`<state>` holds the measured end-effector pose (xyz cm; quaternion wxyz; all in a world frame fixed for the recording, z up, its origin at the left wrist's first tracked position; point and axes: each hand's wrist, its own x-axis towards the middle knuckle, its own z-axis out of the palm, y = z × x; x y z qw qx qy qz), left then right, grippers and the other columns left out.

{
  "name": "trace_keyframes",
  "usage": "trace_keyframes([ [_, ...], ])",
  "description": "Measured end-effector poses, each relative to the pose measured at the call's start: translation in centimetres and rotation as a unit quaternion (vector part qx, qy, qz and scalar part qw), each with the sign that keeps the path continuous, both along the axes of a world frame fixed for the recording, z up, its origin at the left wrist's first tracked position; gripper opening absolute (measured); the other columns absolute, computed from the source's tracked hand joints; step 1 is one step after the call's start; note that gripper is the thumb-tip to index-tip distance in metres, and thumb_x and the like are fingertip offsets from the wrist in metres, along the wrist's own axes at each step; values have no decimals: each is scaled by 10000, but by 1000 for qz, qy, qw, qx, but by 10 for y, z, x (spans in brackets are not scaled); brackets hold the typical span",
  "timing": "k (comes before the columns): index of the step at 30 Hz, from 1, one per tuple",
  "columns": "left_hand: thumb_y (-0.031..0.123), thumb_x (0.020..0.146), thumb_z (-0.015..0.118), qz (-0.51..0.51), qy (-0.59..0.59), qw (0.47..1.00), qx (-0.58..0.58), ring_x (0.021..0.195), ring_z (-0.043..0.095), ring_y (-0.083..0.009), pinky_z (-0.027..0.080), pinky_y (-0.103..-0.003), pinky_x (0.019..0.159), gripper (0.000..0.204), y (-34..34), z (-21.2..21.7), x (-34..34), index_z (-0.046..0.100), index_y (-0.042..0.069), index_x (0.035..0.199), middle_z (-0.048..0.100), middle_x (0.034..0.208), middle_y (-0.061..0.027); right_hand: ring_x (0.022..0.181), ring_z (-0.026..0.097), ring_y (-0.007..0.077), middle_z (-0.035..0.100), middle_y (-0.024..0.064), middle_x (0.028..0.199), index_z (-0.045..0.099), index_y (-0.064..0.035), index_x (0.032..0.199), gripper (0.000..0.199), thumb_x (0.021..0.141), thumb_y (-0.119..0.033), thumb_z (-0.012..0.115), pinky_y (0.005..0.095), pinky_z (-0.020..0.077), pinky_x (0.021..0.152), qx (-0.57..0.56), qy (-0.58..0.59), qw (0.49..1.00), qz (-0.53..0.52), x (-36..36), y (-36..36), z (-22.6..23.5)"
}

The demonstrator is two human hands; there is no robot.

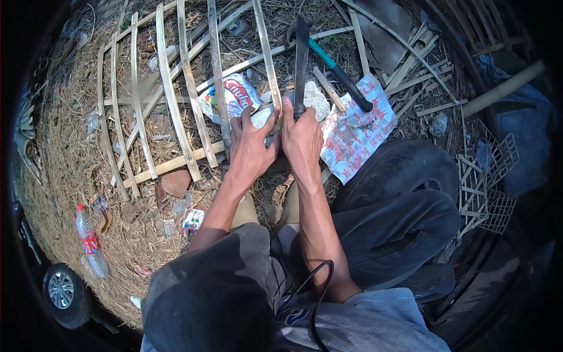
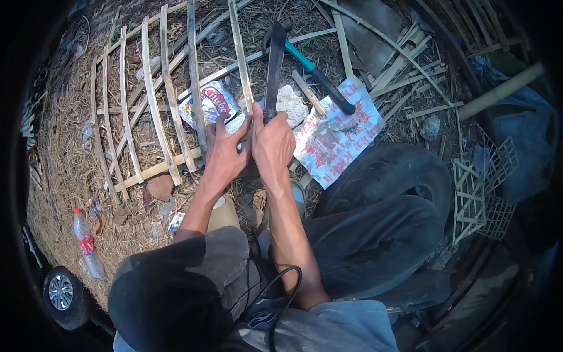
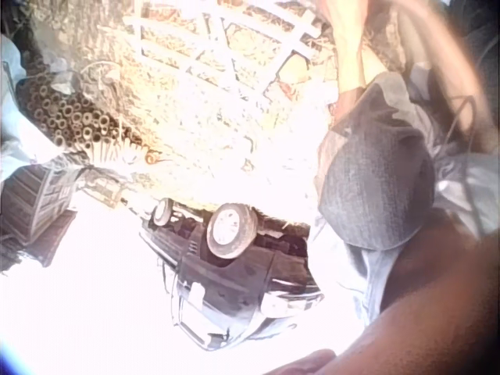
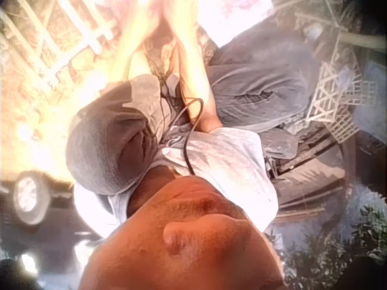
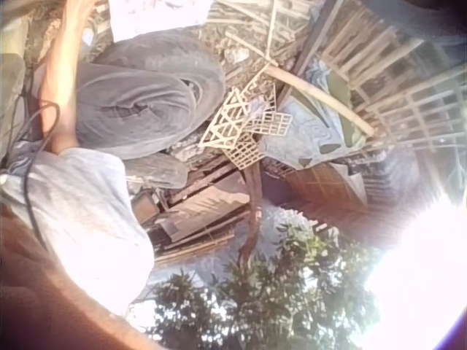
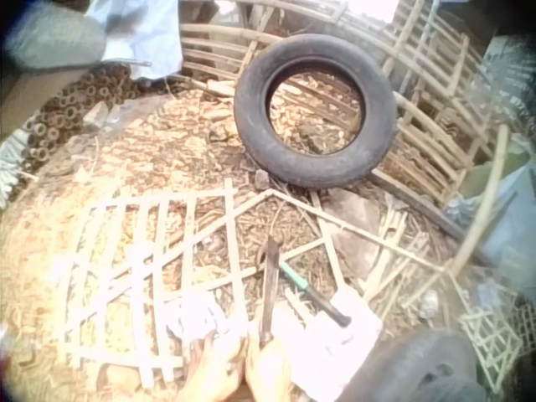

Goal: The person whittles a strip of bamboo using a large blade while seated on the ground. The person uses their hands to position the bamboo strip against a stone and carefully shaves off layers, periodically checking the thickness of the strip.

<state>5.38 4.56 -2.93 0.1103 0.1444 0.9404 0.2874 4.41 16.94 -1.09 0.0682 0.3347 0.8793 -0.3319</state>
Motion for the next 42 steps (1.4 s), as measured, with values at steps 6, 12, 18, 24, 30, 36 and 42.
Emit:
trace_keyframes([
  [6, 270, 848, 667, 11, 19, 1000, 3, 1138, 448, -428, 426, -520, 995, 530, 3, -3, 2, 592, 266, 1373, 426, 1362, -241, 775, 668, 455, 664, 305, 784, 581, 111, 929, 651, 932, -540, 578, 501, 516, 733, 102, 32, 989, 104, -34, 26, -11],
  [12, 291, 857, 651, 28, 11, 1000, 4, 1143, 456, -419, 427, -517, 991, 516, -5, 0, 2, 595, 278, 1370, 435, 1357, -237, 1013, 586, 361, 621, 225, 1019, 578, 47, 984, 538, 903, -481, 644, 459, 441, 876, 204, 64, 954, 210, -62, 29, -34],
  [18, 288, 833, 664, 22, -4, 1000, 20, 1148, 460, -407, 414, -510, 990, 498, 1, -8, 2, 630, 229, 1327, 444, 1362, -220, 966, 527, 299, 555, 123, 1026, 576, -30, 1030, 313, 917, -318, 627, 417, 412, 832, 206, 265, 876, 346, -39, 27, -29],
  [24, 290, 875, 630, 36, 7, 999, 22, 1141, 455, -386, 397, -500, 988, 529, -6, -4, 1, 569, 266, 1400, 454, 1353, -183, 958, 536, 293, 552, 111, 975, 567, -43, 999, 229, 933, -260, 597, 399, 408, 810, 230, 201, 809, 502, -35, 69, 20],
  [30, 294, 888, 630, 21, -13, 999, 36, 1124, 453, -383, 387, -502, 987, 534, 6, -5, 1, 550, 279, 1416, 449, 1366, -179, 852, 652, 365, 677, 168, 845, 633, -11, 877, 182, 877, -192, 647, 477, 511, 761, 198, -85, 867, 450, -52, 218, 33],
  [36, 294, 878, 645, 23, 0, 1000, -1, 1105, 450, -372, 383, -498, 986, 545, -1, -7, 2, 551, 281, 1415, 452, 1371, -163, 817, 682, 411, 697, 208, 808, 716, -9, 835, 168, 843, -169, 666, 496, 540, 732, 233, -173, 903, 318, -14, 246, -27],
  [42, 308, 856, 657, 26, 14, 1000, -7, 1092, 461, -363, 395, -489, 950, 565, -1, -16, 1, 554, 296, 1412, 464, 1362, -151, 787, 708, 365, 720, 198, 826, 747, -8, 890, 229, 766, -198, 781, 427, 541, 734, 204, -180, 938, 212, 20, 228, -55],
])
